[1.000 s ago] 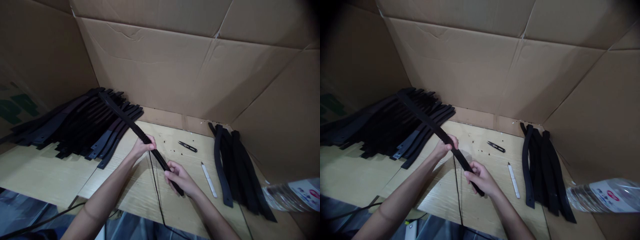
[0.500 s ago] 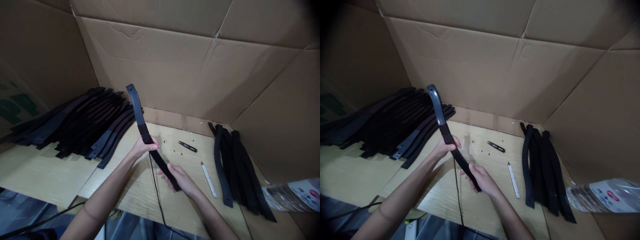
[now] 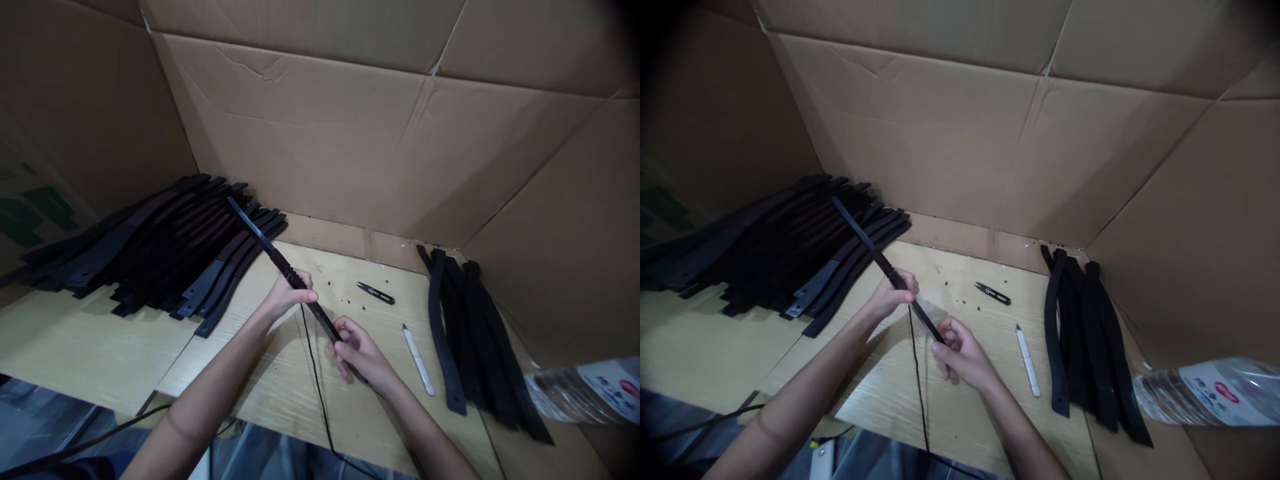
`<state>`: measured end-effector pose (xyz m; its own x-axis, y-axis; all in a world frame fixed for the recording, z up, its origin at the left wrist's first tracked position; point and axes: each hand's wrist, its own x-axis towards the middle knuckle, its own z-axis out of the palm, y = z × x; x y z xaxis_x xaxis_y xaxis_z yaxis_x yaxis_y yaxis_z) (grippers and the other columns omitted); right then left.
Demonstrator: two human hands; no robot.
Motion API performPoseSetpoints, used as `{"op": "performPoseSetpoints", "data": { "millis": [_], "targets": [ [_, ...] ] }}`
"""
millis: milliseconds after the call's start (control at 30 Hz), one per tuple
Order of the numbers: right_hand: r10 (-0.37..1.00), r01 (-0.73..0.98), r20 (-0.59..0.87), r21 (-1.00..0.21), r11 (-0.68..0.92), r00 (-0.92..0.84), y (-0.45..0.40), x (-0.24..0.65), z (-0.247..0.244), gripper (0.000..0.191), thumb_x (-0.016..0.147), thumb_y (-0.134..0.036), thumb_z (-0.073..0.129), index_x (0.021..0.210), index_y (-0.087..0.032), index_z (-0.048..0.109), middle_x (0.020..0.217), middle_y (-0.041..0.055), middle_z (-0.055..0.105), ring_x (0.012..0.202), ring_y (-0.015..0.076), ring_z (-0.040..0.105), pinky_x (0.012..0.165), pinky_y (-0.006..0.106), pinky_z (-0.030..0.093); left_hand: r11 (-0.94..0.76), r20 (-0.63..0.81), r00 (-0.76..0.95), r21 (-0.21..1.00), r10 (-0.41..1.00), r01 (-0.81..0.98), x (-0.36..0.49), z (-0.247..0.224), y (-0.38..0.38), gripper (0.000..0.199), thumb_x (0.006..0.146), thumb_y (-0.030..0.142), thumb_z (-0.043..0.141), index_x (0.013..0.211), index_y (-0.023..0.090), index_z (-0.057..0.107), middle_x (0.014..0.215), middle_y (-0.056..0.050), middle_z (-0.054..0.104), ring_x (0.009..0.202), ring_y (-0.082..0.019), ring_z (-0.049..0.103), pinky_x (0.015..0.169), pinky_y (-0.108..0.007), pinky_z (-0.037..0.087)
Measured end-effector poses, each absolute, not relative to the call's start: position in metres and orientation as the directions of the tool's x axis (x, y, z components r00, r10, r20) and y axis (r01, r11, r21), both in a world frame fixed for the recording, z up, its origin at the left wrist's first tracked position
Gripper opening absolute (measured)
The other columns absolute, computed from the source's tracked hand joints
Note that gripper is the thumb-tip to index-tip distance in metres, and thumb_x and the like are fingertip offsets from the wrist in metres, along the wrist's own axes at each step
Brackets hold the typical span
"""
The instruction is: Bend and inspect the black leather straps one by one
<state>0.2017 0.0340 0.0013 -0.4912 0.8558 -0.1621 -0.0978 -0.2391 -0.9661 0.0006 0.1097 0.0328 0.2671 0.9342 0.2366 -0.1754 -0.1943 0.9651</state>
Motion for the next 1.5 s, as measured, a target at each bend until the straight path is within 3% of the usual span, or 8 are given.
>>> {"op": "performPoseSetpoints", "data": {
  "millis": [133, 300, 633, 733, 867, 1067, 1267, 1500],
  "targets": [
    [0.869, -0.110, -0.141, -0.970, -0.218, -0.474, 0.035, 0.201, 0.000, 0.044, 0.079, -0.060, 0.062, 0.082, -0.019, 0.047, 0.070, -0.0021, 0.063, 0.043, 0.0081, 0.057, 0.042, 0.020, 0.044, -0.246, 0.272, 0.231, 0.960, 0.934, -0.136, -0.001, 0.036, 0.109, 0.043, 0.052, 0.052, 0.081, 0.056, 0.015, 0.061, 0.053, 0.002, 0.052, 0.053, -0.011, 0.044, 0.051, -0.024, 0.030],
    [0.875, -0.050, -0.191, -0.970, -0.237, -0.444, 0.035, 0.201, 0.000, 0.051, 0.083, -0.065, 0.053, 0.074, -0.015, 0.055, 0.065, 0.0022, 0.064, 0.043, 0.0091, 0.057, 0.042, 0.020, 0.043, -0.284, 0.287, 0.268, 0.958, 0.920, -0.048, 0.000, 0.047, 0.102, 0.033, 0.060, 0.043, 0.079, 0.079, 0.017, 0.073, 0.073, -0.002, 0.065, 0.072, -0.018, 0.056, 0.064, -0.027, 0.040],
    [0.826, -0.042, -0.409, -0.887, -0.459, -0.387, 0.032, 0.203, 0.003, 0.054, 0.073, -0.069, 0.061, 0.080, -0.016, 0.056, 0.047, -0.0047, 0.053, 0.035, 0.0079, 0.047, 0.032, 0.017, 0.035, -0.164, 0.167, 0.319, 0.986, 0.933, -0.035, 0.005, 0.052, 0.098, 0.033, 0.052, 0.037, 0.083, 0.055, 0.015, 0.058, 0.051, 0.004, 0.050, 0.051, -0.010, 0.043, 0.049, -0.022, 0.029],
    [0.827, -0.074, -0.322, -0.915, -0.397, -0.461, 0.031, 0.202, 0.005, 0.051, 0.073, -0.061, 0.067, 0.097, -0.019, 0.053, 0.052, -0.0078, 0.053, 0.033, 0.0068, 0.044, 0.030, 0.016, 0.033, -0.169, 0.181, 0.328, 0.984, 0.927, -0.064, 0.006, 0.048, 0.100, 0.040, 0.048, 0.040, 0.085, 0.050, 0.015, 0.054, 0.048, 0.004, 0.046, 0.049, -0.009, 0.041, 0.047, -0.022, 0.027],
    [0.849, -0.127, -0.189, -0.950, -0.286, -0.494, 0.031, 0.200, 0.007, 0.047, 0.067, -0.047, 0.078, 0.091, -0.021, 0.047, 0.069, -0.0082, 0.055, 0.033, 0.0021, 0.040, 0.031, 0.016, 0.032, -0.173, 0.192, 0.293, 0.981, 0.937, -0.089, 0.005, 0.044, 0.102, 0.044, 0.046, 0.042, 0.086, 0.048, 0.015, 0.051, 0.045, 0.005, 0.044, 0.046, -0.008, 0.039, 0.045, -0.022, 0.026],
    [0.873, -0.071, -0.166, -0.972, -0.222, -0.458, 0.034, 0.203, 0.006, 0.040, 0.077, -0.055, 0.066, 0.081, -0.017, 0.053, 0.062, -0.0046, 0.055, 0.040, 0.0064, 0.048, 0.040, 0.019, 0.040, -0.185, 0.198, 0.297, 0.980, 0.934, -0.070, 0.006, 0.050, 0.101, 0.033, 0.052, 0.036, 0.085, 0.057, 0.013, 0.062, 0.053, 0.001, 0.055, 0.053, -0.010, 0.047, 0.050, -0.023, 0.034],
    [0.857, -0.012, -0.202, -0.972, -0.235, -0.473, 0.033, 0.202, 0.003, 0.054, 0.081, -0.066, 0.055, 0.085, -0.013, 0.062, 0.066, -0.0003, 0.059, 0.042, 0.0064, 0.048, 0.041, 0.019, 0.037, -0.165, 0.167, 0.314, 0.986, 0.935, -0.033, 0.007, 0.053, 0.099, 0.035, 0.050, 0.036, 0.086, 0.071, 0.012, 0.071, 0.054, 0.002, 0.053, 0.053, -0.010, 0.044, 0.050, -0.023, 0.031],
    [0.821, 0.016, -0.309, -0.939, -0.344, -0.480, 0.028, 0.201, 0.004, 0.054, 0.082, -0.070, 0.048, 0.074, -0.017, 0.051, 0.043, -0.0064, 0.047, 0.032, 0.0061, 0.037, 0.032, 0.018, 0.025, -0.096, 0.151, 0.430, 0.984, 0.890, -0.148, 0.007, 0.049, 0.098, 0.042, 0.044, 0.040, 0.088, 0.057, 0.015, 0.057, 0.052, 0.004, 0.050, 0.051, -0.009, 0.043, 0.049, -0.022, 0.031]
  ]
}}
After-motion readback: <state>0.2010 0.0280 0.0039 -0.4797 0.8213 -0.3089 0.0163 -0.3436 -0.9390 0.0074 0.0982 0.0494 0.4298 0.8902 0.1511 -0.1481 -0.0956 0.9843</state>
